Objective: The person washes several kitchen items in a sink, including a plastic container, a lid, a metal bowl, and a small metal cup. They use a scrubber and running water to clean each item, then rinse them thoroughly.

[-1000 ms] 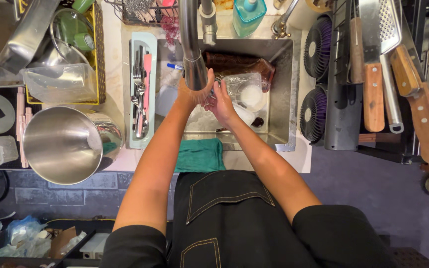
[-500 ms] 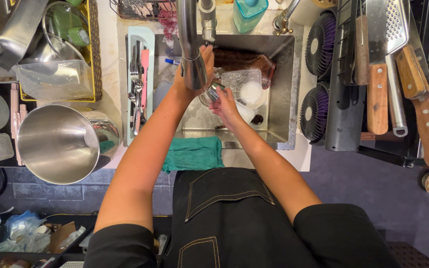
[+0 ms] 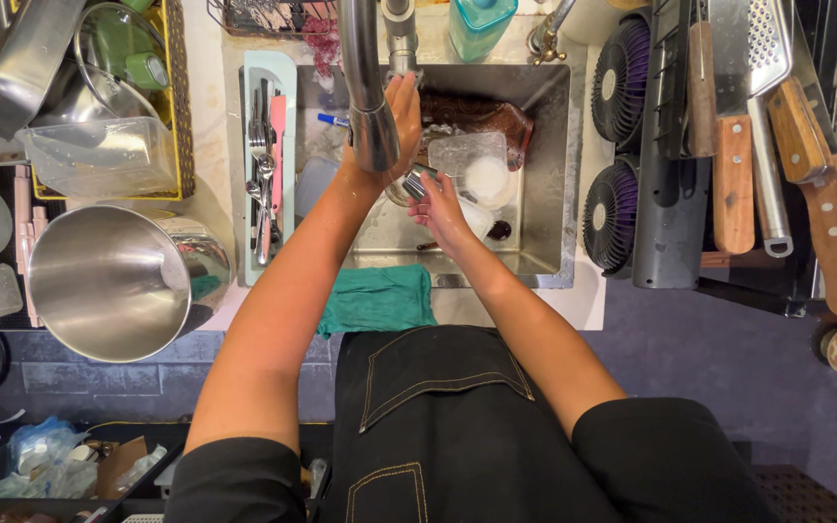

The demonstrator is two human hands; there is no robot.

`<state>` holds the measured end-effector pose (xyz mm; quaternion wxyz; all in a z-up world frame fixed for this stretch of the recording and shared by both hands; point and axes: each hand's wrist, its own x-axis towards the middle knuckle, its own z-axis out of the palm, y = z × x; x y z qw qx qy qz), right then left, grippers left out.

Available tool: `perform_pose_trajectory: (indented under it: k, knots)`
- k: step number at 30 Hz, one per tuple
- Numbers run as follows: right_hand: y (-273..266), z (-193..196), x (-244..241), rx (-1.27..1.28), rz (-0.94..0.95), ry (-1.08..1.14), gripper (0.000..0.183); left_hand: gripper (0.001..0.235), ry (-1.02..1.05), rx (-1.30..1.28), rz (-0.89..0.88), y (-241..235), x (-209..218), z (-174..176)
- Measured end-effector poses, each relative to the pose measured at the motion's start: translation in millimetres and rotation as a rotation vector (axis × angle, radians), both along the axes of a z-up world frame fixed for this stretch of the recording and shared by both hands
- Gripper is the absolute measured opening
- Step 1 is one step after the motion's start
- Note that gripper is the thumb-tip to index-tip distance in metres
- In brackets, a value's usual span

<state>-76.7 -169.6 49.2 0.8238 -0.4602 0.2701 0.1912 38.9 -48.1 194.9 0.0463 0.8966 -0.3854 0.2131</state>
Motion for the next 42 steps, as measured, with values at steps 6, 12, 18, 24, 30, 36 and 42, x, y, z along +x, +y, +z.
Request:
perform_pose_trajectory:
  k: [6, 12, 18, 24, 30, 36, 42]
  knots:
    - [-0.5, -3.1, -1.2, -0.002, -0.003, 0.005, 0.069, 0.037, -0.099, 0.011, 0.026, -1.9, -6.2, -4.6]
    - [-0.2, 4.3, -1.5, -0.011, 0.012, 0.020, 0.062, 0.046, -0.006, -0.025, -0.003, 6.8, -13.2, -6.9]
    - [5.0, 22.1, 8.0, 0.143, 0.007, -0.073, 0.053, 0.033, 0.413, -0.345, -0.035, 19.1, -39.4, -46.6]
    - [15.8, 27.8, 19.4, 0.217, -0.041, -0.040, 0.058, 0.026, 0.921, -0.658, 0.150, 20.3, -54.8, -31.3]
    - [17.5, 34.1, 22.1, 0.416, 0.009, -0.207, 0.059, 0.031, 0.870, -0.686, 0.159, 23.4, -56.7, 27.6]
    - [34.2, 46.8, 36.3, -0.090, 0.241, -0.216, 0.060, 0.029, 0.792, -0.968, 0.281, 38.3, -49.2, 1.0]
    - [36.5, 45.5, 45.8, -0.323, 0.239, -0.431, 0.051, 0.037, 1.051, -1.520, 0.548, 49.4, -45.8, -61.1]
